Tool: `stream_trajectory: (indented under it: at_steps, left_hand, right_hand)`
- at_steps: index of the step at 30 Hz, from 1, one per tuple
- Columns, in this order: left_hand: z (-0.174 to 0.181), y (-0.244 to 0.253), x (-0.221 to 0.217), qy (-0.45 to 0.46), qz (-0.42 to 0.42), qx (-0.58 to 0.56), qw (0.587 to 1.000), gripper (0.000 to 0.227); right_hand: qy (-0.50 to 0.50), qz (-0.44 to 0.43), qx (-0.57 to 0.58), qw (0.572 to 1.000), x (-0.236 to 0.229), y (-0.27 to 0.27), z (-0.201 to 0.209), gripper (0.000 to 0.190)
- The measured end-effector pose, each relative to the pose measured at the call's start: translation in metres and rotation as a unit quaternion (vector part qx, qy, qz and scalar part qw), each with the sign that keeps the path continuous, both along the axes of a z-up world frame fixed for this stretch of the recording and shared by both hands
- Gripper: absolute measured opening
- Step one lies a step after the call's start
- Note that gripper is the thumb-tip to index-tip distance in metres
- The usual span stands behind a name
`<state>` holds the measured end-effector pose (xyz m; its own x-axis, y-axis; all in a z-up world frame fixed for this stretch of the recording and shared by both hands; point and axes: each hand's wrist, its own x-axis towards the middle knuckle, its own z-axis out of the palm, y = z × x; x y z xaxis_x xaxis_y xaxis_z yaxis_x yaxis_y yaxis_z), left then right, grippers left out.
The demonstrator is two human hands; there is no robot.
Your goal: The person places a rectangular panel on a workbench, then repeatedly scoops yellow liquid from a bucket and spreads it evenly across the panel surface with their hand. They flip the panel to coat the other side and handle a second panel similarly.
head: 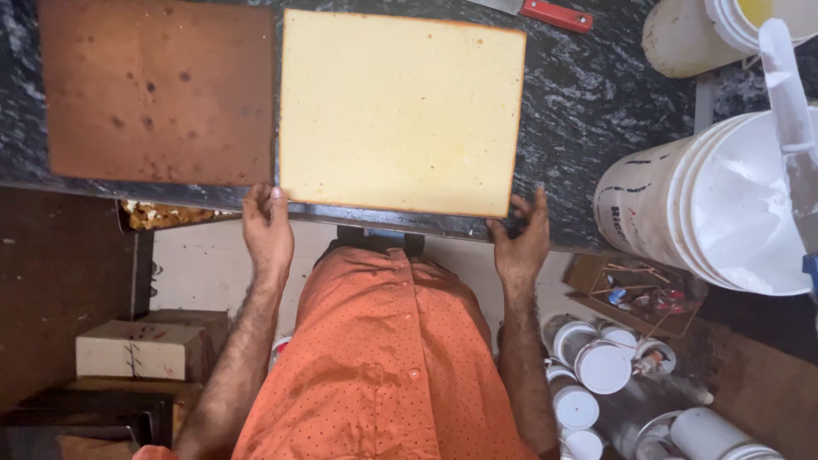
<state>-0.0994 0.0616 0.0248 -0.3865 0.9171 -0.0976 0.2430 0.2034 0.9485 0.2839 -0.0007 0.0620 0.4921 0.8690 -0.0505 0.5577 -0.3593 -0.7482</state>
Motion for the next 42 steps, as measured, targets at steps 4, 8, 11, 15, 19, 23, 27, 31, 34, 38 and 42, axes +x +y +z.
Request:
stream_trajectory:
  at_steps: [4,8,11,15,19,23,27,31,34,38,42]
  left_hand:
    - [0.008,-0.005,0.014,0.065,0.014,-0.029,0.997,0.054]
    - [0.025,-0.016,0.030,0.056,0.043,-0.034,0.997,0.058]
    - [0.039,-0.019,0.037,0.050,0.004,-0.050,0.998,0.061]
    - [0.056,-0.013,0.052,0.080,-0.037,-0.071,0.994,0.061]
    - [0.086,0.006,0.069,0.254,-0.080,-0.005,0.964,0.060]
    - [0.099,0.031,0.106,0.349,-0.251,0.111,0.896,0.062]
    - [0.094,0.067,0.163,0.420,-0.438,0.078,0.791,0.084]
    - [0.082,0.084,0.211,0.447,-0.531,0.086,0.715,0.078]
    - [0.069,0.101,0.242,0.443,-0.557,0.082,0.698,0.086]
    - [0.057,0.134,0.273,0.458,-0.560,0.053,0.689,0.094]
    - [0.060,0.152,0.282,0.457,-0.537,0.016,0.708,0.092]
  right_hand:
    - [0.036,0.020,-0.001,0.999,0.005,0.003,0.004,0.092]
    - [0.078,0.004,-0.013,0.997,0.013,-0.005,0.002,0.084]
    - [0.053,-0.014,-0.049,0.997,0.022,-0.001,-0.003,0.082]
    - [0.072,-0.031,-0.025,0.997,0.041,-0.007,-0.014,0.078]
    - [0.089,0.005,0.004,0.996,0.040,-0.013,-0.022,0.074]
    - [0.112,-0.005,-0.001,0.994,0.023,-0.023,-0.021,0.076]
    - [0.158,-0.047,-0.065,0.984,0.008,-0.023,-0.010,0.079]
    - [0.137,0.011,0.036,0.990,-0.001,-0.027,-0.006,0.080]
    - [0.127,-0.004,0.043,0.991,-0.006,-0.027,-0.012,0.078]
    - [0.118,-0.016,0.062,0.991,-0.014,-0.027,-0.018,0.075]
    - [0.119,-0.013,0.049,0.992,-0.011,-0.026,-0.012,0.075]
